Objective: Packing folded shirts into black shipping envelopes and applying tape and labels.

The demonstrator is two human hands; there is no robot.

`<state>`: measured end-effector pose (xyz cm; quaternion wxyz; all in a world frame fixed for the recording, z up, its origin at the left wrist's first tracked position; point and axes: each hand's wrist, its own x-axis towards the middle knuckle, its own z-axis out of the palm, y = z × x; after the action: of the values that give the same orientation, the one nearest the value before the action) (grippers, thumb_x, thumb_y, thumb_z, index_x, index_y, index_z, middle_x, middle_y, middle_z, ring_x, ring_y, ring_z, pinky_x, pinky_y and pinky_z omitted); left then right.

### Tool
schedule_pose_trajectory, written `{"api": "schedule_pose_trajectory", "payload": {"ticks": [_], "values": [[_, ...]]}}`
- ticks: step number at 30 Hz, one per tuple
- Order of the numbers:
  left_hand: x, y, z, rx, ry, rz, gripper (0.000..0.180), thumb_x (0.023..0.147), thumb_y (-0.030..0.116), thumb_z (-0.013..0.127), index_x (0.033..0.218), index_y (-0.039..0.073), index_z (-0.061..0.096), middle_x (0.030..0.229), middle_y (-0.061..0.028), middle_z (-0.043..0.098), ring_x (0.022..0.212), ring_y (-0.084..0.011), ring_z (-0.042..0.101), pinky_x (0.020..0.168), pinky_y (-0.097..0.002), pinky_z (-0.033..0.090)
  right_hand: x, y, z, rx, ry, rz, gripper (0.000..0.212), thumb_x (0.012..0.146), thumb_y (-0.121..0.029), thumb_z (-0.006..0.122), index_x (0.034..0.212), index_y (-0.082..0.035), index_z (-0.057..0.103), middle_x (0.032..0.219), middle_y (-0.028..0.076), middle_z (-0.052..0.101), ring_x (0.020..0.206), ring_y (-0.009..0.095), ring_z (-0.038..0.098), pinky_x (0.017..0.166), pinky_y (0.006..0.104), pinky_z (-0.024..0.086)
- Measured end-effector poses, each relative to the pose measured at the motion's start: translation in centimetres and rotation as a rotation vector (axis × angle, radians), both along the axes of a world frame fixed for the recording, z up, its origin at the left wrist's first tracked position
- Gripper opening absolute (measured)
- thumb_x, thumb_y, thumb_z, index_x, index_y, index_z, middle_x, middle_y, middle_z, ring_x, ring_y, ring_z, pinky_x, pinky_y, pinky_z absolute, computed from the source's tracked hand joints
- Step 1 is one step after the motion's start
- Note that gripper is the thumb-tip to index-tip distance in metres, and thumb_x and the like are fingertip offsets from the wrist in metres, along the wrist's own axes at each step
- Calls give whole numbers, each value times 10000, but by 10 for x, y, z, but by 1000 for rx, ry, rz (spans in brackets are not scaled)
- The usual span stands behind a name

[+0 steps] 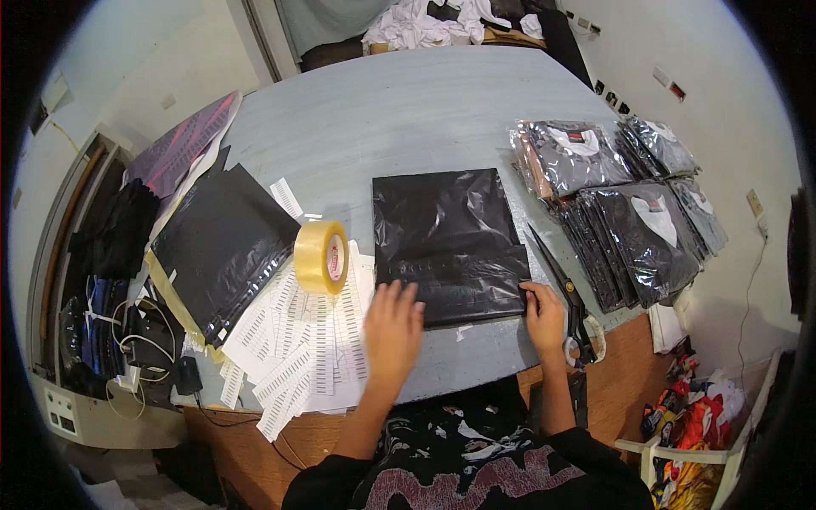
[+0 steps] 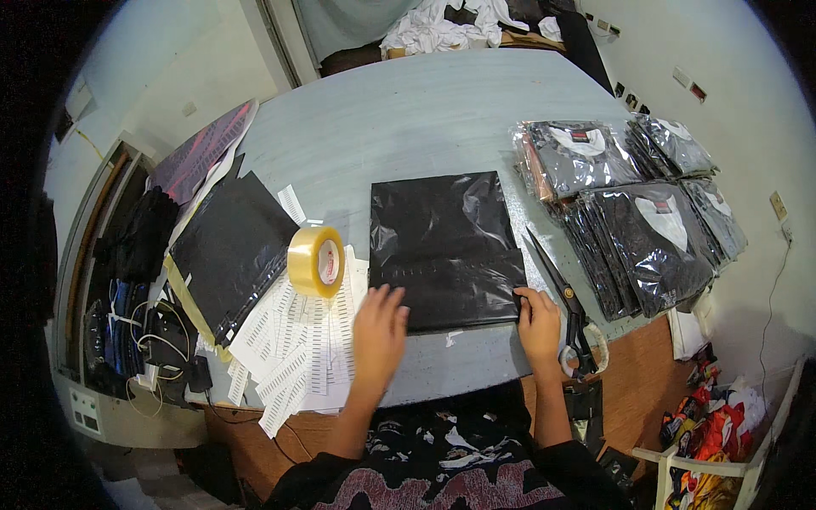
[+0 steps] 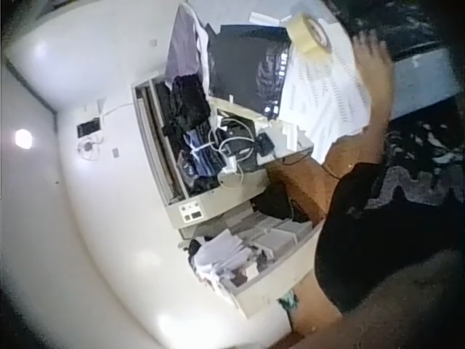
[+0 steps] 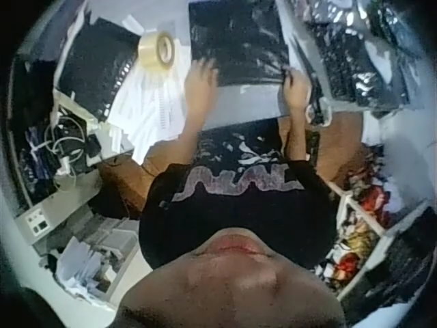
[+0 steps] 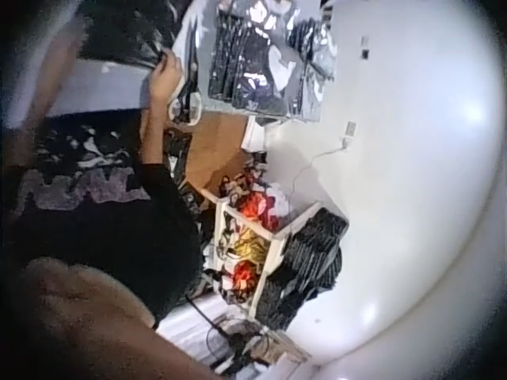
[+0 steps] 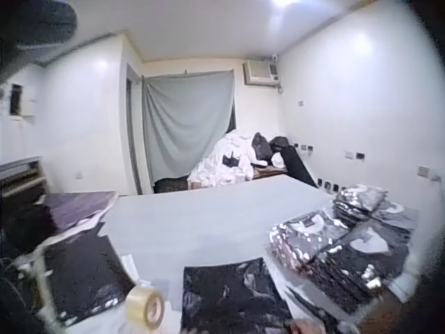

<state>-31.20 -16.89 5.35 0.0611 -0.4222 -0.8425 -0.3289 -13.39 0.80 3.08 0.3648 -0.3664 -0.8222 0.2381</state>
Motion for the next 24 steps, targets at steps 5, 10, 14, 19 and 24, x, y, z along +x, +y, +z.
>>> {"api": "schedule_pose_trajectory", "payload": {"ticks": [5,10,14,19,24], "values": [[30,19,-23,-224,118,-120,436,906,327,412,1316,178,416,1388,-165,312,1292,-355,257,1034,-536,167,-2,-1,-4,-15,3,-38,148,802,-33,527,924,-57,607,779,129,570,731,319,543,684,385,392],[29,23,-34,-213,129,-112,436,911,317,399,1325,178,402,1389,-162,312,1294,-347,257,1037,-534,159,-3,-1,-7,60,25,-22,135,802,-34,529,914,-41,603,781,117,573,734,310,545,688,385,398],[28,25,-36,-210,146,-91,442,895,296,429,1318,170,413,1380,-152,333,1292,-328,271,1037,-522,174,-1,0,-8,75,22,-24,138,794,-26,540,917,-36,601,770,122,576,723,311,548,701,380,398],[26,22,-36,-205,151,-92,440,883,248,441,1313,162,418,1371,-157,344,1284,-327,287,1041,-506,183,-5,-11,5,140,-89,-104,199,756,21,541,939,-43,586,904,115,558,840,299,518,755,380,399],[12,13,-35,-182,123,-161,432,839,156,479,1270,134,458,1327,-173,384,1266,-331,314,1037,-479,223,1,-15,10,360,-219,26,339,643,74,519,946,-74,564,1043,91,515,960,285,467,837,400,367]]}}
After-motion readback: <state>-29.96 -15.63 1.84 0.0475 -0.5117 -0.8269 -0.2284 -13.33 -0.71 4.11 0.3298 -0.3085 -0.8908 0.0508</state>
